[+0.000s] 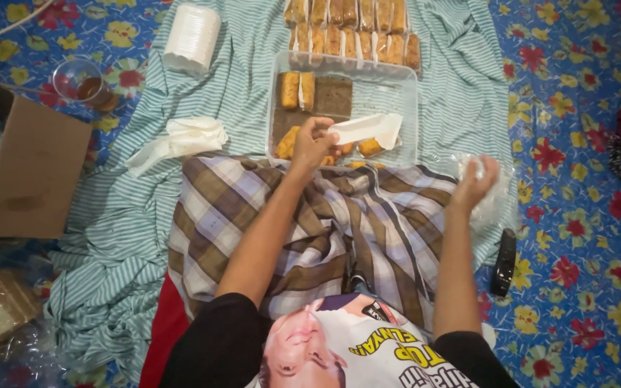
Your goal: Wrapping individual rectangular food items in plastic sheets.
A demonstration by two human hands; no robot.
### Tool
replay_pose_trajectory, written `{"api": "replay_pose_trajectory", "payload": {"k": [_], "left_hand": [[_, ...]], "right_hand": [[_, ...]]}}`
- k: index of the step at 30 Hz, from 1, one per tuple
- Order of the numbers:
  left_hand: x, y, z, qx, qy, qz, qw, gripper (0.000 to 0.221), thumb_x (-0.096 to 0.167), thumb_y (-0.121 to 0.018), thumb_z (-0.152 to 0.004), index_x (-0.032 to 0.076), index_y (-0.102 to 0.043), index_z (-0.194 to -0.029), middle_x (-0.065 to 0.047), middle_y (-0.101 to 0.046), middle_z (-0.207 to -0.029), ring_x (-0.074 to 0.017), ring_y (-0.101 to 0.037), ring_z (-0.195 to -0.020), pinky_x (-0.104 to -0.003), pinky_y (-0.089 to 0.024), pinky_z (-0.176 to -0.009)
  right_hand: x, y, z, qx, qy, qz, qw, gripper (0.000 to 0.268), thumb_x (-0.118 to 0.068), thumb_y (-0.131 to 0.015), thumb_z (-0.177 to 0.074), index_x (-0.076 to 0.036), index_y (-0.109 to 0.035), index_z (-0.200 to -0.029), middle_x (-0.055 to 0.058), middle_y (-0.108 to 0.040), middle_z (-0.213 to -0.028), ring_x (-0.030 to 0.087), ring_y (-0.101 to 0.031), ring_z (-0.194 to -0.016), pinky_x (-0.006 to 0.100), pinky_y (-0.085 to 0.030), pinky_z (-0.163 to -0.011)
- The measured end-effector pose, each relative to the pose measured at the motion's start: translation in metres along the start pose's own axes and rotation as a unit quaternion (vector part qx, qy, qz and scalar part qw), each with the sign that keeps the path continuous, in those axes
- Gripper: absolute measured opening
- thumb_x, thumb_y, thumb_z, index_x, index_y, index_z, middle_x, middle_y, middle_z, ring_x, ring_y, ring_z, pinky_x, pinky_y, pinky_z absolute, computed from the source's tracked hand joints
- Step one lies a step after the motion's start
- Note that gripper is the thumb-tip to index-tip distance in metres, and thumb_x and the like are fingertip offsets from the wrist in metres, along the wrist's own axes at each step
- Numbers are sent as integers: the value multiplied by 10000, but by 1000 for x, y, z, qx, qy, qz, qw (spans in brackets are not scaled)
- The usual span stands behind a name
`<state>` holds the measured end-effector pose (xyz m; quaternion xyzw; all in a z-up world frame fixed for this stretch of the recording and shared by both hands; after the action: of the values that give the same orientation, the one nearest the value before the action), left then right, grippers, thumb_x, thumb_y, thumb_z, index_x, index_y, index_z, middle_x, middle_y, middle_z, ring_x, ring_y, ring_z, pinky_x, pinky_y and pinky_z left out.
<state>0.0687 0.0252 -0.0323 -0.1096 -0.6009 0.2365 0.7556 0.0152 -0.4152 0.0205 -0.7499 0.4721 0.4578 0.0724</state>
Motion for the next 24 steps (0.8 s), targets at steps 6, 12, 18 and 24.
{"api": "replay_pose_trajectory", "payload": {"k": [6,12,18,24], "left_hand": [[-6,-19,9,-58,-4,9,998,404,-26,-746,-856,29,-619,-1235,-180,-655,-958,-332,-757,-655,-390,-687,-559],[-21,-35,13,-116,-10,7,993,397,-37,-761,-855,63,-629,-1217,-150,-622,-982,-305,-754,-672,-376,-691,-551],[-29,-43,17,-155,-105,-184,965,333,47,-791,-818,127,-724,-1135,-112,-705,-974,-190,-716,-728,-312,-609,-564],[10,-59,44,-162,-184,-353,903,324,186,-858,-779,163,-692,-1056,-124,-757,-955,-348,-737,-966,-456,-600,-829]], "right_hand": [[-82,-101,97,-240,-254,-411,842,317,-204,-523,-1094,-76,-543,-1383,42,-577,-1385,139,-563,-1332,272,-419,-1181],[-119,-143,150,-309,-442,-446,714,321,-359,-639,-1026,-186,-585,-1290,50,-667,-1326,231,-648,-1233,444,-501,-1102],[-103,-149,143,-259,-468,-467,704,430,-279,-643,-1031,-105,-537,-1410,105,-618,-1425,259,-660,-1240,434,-586,-1036],[-17,-162,164,-275,-488,-415,717,350,-250,-646,-1036,-110,-597,-1353,98,-675,-1354,225,-696,-1188,400,-575,-1045]]}}
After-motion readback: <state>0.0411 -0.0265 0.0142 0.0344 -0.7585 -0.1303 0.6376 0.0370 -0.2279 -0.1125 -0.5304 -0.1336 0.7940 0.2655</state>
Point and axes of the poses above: each hand's wrist, its own z-axis away from the middle knuckle, its own y-axis out of the back of the hand, x = y × z, the point moved 9 cm from there along -z, towards the middle knuckle
